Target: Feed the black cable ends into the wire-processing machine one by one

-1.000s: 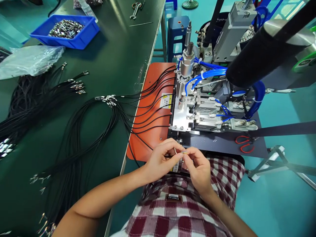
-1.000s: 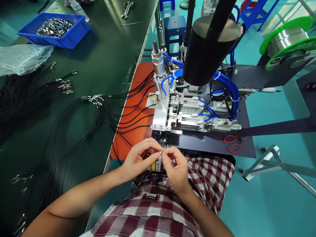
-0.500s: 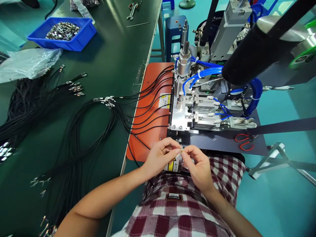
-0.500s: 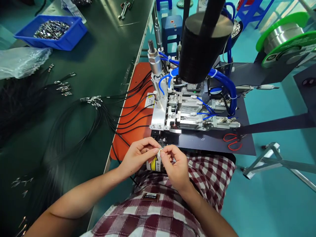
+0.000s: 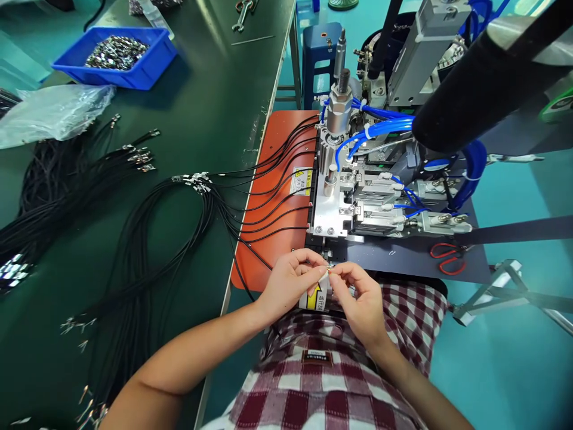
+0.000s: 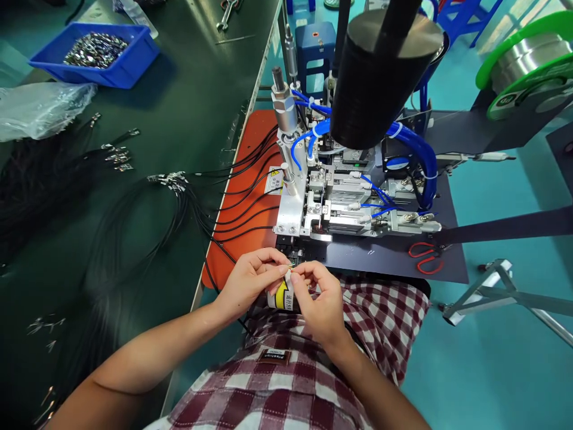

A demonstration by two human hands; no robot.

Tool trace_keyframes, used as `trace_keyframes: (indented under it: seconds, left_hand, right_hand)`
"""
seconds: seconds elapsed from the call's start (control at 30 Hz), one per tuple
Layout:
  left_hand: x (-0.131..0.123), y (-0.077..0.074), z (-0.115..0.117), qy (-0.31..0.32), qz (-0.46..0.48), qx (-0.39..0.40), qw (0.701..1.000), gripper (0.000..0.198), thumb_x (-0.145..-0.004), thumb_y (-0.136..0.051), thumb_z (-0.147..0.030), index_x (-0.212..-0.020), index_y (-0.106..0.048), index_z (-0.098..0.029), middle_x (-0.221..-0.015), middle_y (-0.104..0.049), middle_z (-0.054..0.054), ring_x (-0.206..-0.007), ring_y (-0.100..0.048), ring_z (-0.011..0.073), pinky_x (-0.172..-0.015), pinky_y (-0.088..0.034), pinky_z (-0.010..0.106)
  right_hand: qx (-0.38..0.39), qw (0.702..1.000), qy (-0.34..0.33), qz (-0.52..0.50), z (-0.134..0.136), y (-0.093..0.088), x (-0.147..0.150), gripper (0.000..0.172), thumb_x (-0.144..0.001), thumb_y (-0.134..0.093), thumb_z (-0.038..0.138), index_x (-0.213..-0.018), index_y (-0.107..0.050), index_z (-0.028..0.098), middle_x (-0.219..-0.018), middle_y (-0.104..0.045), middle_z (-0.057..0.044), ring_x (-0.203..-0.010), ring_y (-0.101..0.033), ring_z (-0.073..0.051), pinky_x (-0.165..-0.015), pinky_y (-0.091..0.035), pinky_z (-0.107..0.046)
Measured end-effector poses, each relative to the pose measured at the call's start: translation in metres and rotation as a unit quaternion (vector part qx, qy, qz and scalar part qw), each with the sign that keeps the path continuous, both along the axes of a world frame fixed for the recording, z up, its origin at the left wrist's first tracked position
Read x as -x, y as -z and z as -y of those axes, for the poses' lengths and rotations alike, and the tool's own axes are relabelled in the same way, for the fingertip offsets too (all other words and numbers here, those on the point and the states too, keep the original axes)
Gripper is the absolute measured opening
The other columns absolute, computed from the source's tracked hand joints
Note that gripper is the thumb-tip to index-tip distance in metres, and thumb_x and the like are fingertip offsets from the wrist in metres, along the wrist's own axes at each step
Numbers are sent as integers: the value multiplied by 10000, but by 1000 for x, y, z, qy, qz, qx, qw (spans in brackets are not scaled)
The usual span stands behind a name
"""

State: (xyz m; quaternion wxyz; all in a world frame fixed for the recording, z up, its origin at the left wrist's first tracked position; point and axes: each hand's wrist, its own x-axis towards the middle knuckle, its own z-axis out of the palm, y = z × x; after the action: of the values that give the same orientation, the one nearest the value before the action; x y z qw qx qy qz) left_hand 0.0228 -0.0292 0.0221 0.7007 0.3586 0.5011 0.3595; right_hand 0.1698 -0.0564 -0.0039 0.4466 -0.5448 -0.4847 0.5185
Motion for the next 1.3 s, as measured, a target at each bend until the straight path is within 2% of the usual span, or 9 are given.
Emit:
trace_keyframes:
  seconds: [0.2, 0.4, 0.5, 0.6, 0.73, 0.87, 0.97, 1.2, 1.3]
  left_hand:
    - [0, -1, -1, 7, -15, 2, 1000, 235, -769, -698, -339, -793, -602, -126, -482, -487, -60, -414, -395, 47, -420, -277, 168]
    - [0, -4, -1, 20, -27, 10, 999, 284, -746, -708, -378, -790, -594, -121, -458, -454, -66, -406, -371, 46, -402, -246, 160]
    - [1, -6, -3, 38, -41, 16, 998, 292, -744, -703, -390, -772, -590, -122, -445, -435, -70, -400, -359, 46, -398, -260, 163]
    - [2, -7, -5, 66, -60, 8, 996, 272, -754, -689, -376, -760, -603, -118, -448, -412, -75, -392, -333, 39, -385, -238, 162]
    - [5, -3, -7, 84, -126, -82, 985, 187, -795, -654, -303, -827, -649, -119, -671, -591, 8, -557, -510, 88, -492, -392, 190]
    - [11, 2, -9, 104, -258, -270, 922, 89, -844, -592, -196, -890, -656, -155, -833, -607, 40, -772, -576, 141, -662, -467, 236]
    - [18, 9, -13, 134, -304, -376, 865, 142, -889, -522, -159, -926, -658, -171, -870, -599, 49, -827, -578, 150, -734, -479, 259]
    - [32, 20, -21, 231, -419, -470, 742, 321, -929, -404, -170, -1157, -628, -192, -845, -524, 45, -725, -547, 141, -618, -456, 232]
    - [33, 20, -22, 243, -461, -468, 714, 331, -932, -401, -188, -1171, -630, -210, -832, -503, 45, -716, -525, 149, -598, -442, 230]
  right_hand:
    - [-14, 999, -14, 26, -8, -5, -8, 97, -870, -588, 280, -889, -634, 196, -747, -615, -21, -620, -543, -144, -551, -456, -267]
    - [-110, 985, -31, 131, -11, -7, -6, 27, -870, -597, 208, -877, -623, 209, -781, -626, -20, -667, -557, -149, -621, -448, -287]
    - [-150, 974, -60, 159, -13, -9, -10, 76, -887, -561, 185, -826, -595, 215, -774, -618, -24, -694, -560, -163, -645, -439, -301]
    - [-121, 978, -82, 152, -14, -9, -13, 129, -910, -525, 213, -791, -575, 214, -760, -607, -27, -687, -557, -165, -634, -436, -297]
    - [-19, 995, -70, 72, -17, -1, -16, 174, -923, -515, 289, -777, -559, 206, -694, -563, -1, -583, -524, -133, -540, -421, -260]
    - [39, 999, -25, 2, -24, 10, -19, 219, -892, -559, 363, -746, -535, 201, -639, -527, 29, -470, -457, -94, -456, -377, -234]
    - [67, 998, -8, -19, -29, 18, -19, 259, -862, -590, 402, -716, -526, 197, -621, -517, 36, -430, -405, -77, -413, -340, -224]
    - [87, 995, -2, -51, -35, 31, -7, 276, -852, -589, 436, -737, -525, 193, -614, -510, 43, -413, -388, -65, -384, -311, -210]
    - [90, 995, 0, -47, -37, 33, -5, 272, -856, -586, 433, -744, -533, 190, -609, -506, 42, -416, -374, -65, -380, -290, -210]
